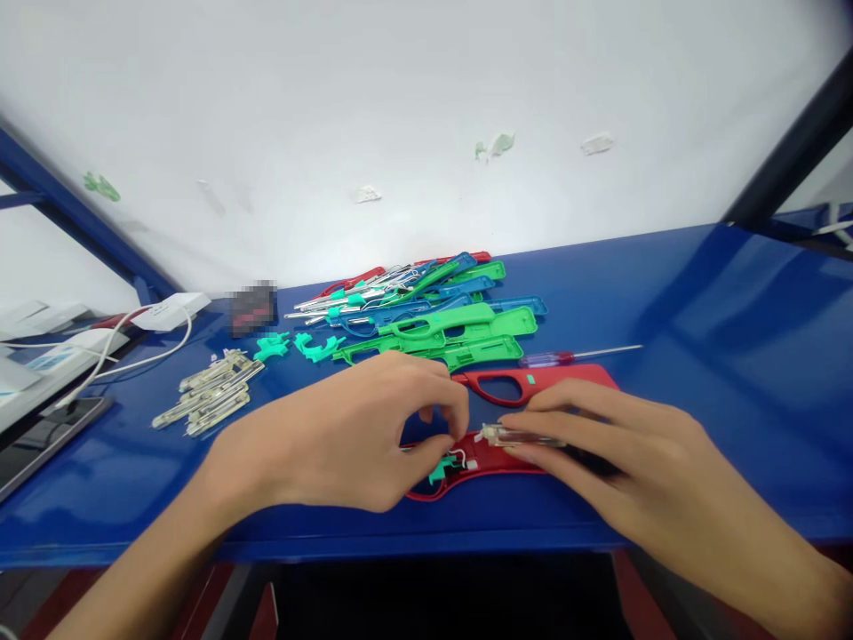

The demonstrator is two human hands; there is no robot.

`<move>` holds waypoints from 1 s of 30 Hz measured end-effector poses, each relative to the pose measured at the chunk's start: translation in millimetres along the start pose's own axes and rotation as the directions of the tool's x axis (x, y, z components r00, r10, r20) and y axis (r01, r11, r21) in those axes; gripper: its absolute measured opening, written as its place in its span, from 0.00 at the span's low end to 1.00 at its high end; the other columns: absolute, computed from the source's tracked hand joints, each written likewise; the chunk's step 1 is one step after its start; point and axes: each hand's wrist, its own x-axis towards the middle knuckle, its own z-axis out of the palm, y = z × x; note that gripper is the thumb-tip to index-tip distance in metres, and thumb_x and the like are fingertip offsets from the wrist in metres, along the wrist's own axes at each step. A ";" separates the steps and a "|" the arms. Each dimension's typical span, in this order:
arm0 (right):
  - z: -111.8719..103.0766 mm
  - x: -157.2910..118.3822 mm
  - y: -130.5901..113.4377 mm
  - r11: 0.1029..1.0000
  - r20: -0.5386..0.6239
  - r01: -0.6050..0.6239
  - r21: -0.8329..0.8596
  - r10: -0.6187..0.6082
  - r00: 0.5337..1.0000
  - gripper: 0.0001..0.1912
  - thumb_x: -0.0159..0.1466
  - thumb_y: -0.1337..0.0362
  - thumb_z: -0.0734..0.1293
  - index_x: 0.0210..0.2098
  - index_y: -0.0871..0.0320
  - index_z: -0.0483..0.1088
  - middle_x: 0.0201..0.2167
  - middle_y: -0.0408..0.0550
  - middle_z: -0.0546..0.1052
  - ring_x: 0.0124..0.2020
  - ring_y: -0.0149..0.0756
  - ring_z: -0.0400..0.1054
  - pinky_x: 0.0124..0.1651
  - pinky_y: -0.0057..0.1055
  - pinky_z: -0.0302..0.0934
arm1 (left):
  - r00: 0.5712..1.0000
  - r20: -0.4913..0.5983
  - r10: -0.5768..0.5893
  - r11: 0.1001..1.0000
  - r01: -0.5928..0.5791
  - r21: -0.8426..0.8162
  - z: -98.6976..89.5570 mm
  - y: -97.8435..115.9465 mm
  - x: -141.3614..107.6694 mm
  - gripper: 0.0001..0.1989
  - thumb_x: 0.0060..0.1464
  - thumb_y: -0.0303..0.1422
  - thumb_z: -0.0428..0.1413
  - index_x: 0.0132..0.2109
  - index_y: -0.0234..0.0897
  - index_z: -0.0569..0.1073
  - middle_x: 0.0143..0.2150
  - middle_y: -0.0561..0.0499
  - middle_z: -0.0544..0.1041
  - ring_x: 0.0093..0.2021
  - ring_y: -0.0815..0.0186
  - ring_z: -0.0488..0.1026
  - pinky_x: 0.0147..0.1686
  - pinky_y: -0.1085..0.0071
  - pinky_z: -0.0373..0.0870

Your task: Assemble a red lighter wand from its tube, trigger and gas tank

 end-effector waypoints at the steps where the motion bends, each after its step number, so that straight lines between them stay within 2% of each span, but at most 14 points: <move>1: -0.3 0.1 -0.2 1.000 -0.002 -0.001 0.000 0.001 1.000 0.15 0.81 0.58 0.63 0.52 0.47 0.84 0.48 0.45 0.87 0.43 0.39 0.86 0.44 0.35 0.80 | 1.000 -0.015 -0.020 1.000 0.020 -0.015 2.6 -0.2 -2.2 0.08 0.64 0.24 0.62 0.44 0.43 0.80 0.42 0.57 0.82 0.41 0.64 0.78 0.43 0.68 0.71; 5: -1.3 1.3 -1.9 1.000 -0.022 0.001 -0.007 -0.002 1.000 0.16 0.81 0.58 0.63 0.51 0.48 0.84 0.48 0.45 0.87 0.43 0.38 0.86 0.45 0.34 0.81 | 0.989 -0.096 -0.117 0.988 0.106 -0.112 20.4 -4.1 -11.5 0.06 0.68 0.26 0.60 0.43 0.43 0.78 0.40 0.58 0.82 0.38 0.66 0.76 0.40 0.68 0.70; 9: -1.3 3.3 -3.6 1.000 -0.047 0.018 -0.012 -0.019 0.999 0.15 0.82 0.57 0.63 0.50 0.48 0.84 0.47 0.43 0.87 0.43 0.36 0.86 0.48 0.31 0.80 | 0.959 -0.228 -0.169 0.972 0.124 -0.201 42.9 -5.7 -21.3 0.07 0.70 0.25 0.58 0.43 0.43 0.78 0.42 0.58 0.82 0.40 0.67 0.77 0.42 0.70 0.71; 12: -1.2 3.9 -3.6 1.000 -0.055 0.021 -0.003 -0.021 0.998 0.12 0.81 0.58 0.65 0.51 0.47 0.83 0.47 0.41 0.86 0.44 0.34 0.86 0.49 0.28 0.79 | 0.907 -0.367 -0.205 0.968 0.131 -0.216 58.4 -4.0 -26.0 0.07 0.70 0.27 0.60 0.49 0.44 0.81 0.44 0.56 0.83 0.41 0.67 0.79 0.41 0.71 0.72; 14: -1.4 3.9 -3.2 1.000 -0.054 0.019 0.003 -0.019 0.998 0.11 0.80 0.59 0.66 0.51 0.46 0.82 0.47 0.40 0.86 0.44 0.33 0.85 0.49 0.27 0.78 | 0.863 -0.468 -0.192 0.975 0.112 -0.192 67.2 -2.6 -27.0 0.11 0.69 0.25 0.61 0.54 0.42 0.82 0.44 0.55 0.84 0.41 0.66 0.80 0.40 0.70 0.73; 16: -1.6 4.1 -2.9 1.000 -0.053 0.027 -0.002 -0.027 0.998 0.10 0.80 0.59 0.66 0.52 0.46 0.81 0.48 0.39 0.85 0.44 0.32 0.85 0.50 0.27 0.77 | 0.829 -0.536 -0.157 0.984 0.082 -0.161 74.2 -1.2 -26.7 0.12 0.68 0.22 0.62 0.54 0.39 0.83 0.43 0.53 0.84 0.42 0.65 0.80 0.42 0.70 0.74; 20: -2.1 4.9 -2.9 0.999 -0.054 0.040 -0.035 -0.042 0.998 0.10 0.81 0.58 0.65 0.52 0.44 0.81 0.47 0.37 0.85 0.44 0.30 0.85 0.48 0.26 0.77 | 0.788 -0.606 -0.113 0.989 0.028 -0.147 83.1 1.2 -25.3 0.09 0.69 0.21 0.61 0.49 0.37 0.84 0.41 0.52 0.85 0.42 0.63 0.79 0.42 0.69 0.75; 27: -3.9 6.5 -2.0 0.996 -0.052 0.072 -0.061 -0.075 0.996 0.13 0.82 0.56 0.64 0.51 0.43 0.81 0.46 0.37 0.85 0.43 0.28 0.85 0.47 0.24 0.76 | 0.735 -0.666 -0.126 0.987 0.029 -0.155 91.3 -0.1 -24.8 0.08 0.69 0.23 0.61 0.50 0.33 0.84 0.40 0.50 0.85 0.41 0.62 0.78 0.41 0.67 0.75; 30: -3.7 6.8 -2.8 0.995 -0.057 0.067 -0.069 -0.071 0.996 0.13 0.82 0.56 0.63 0.50 0.43 0.82 0.46 0.37 0.85 0.43 0.27 0.85 0.47 0.23 0.75 | 0.738 -0.664 -0.117 0.988 0.017 -0.154 92.2 -0.8 -24.5 0.07 0.69 0.22 0.61 0.47 0.35 0.85 0.39 0.52 0.84 0.39 0.63 0.76 0.42 0.66 0.74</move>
